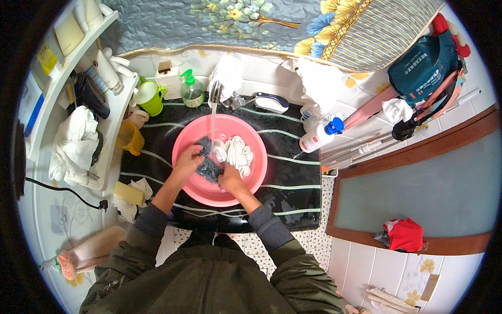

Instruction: The person washes several small garments by hand in a pink basin filled with soapy water. They scrub and rinse the items, wring them out, and place them on a nearby stool. The person then refills the basin with water from a tap and continues washing.

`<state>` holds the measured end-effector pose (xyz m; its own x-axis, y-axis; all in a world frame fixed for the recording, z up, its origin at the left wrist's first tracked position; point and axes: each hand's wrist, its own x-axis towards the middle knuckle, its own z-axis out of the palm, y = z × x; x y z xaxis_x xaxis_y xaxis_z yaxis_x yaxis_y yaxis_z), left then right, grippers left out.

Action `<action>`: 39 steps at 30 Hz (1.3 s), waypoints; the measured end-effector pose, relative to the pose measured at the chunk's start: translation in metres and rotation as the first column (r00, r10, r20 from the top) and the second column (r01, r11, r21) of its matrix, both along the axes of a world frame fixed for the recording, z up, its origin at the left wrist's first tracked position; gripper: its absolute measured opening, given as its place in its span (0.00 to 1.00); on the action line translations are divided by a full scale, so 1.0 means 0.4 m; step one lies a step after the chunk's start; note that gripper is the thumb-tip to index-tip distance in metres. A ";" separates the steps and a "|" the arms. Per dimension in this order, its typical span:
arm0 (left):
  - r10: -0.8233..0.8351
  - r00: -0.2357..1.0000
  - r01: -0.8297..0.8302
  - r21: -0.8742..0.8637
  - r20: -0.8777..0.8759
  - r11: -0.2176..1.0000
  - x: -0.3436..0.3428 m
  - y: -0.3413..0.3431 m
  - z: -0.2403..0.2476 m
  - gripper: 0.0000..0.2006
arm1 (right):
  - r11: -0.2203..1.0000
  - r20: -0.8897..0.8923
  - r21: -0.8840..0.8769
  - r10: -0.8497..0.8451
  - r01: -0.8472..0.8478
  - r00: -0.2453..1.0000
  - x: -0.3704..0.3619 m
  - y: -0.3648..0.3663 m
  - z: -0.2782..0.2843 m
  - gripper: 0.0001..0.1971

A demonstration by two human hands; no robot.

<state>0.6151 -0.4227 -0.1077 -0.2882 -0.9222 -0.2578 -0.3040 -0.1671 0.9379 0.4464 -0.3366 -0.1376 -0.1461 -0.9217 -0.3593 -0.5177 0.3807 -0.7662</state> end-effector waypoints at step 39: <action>0.334 0.886 0.032 -0.759 0.323 0.650 -0.007 0.010 0.164 0.23 | 0.976 0.623 -0.196 0.198 -0.094 0.757 -0.024 -0.044 0.388 0.10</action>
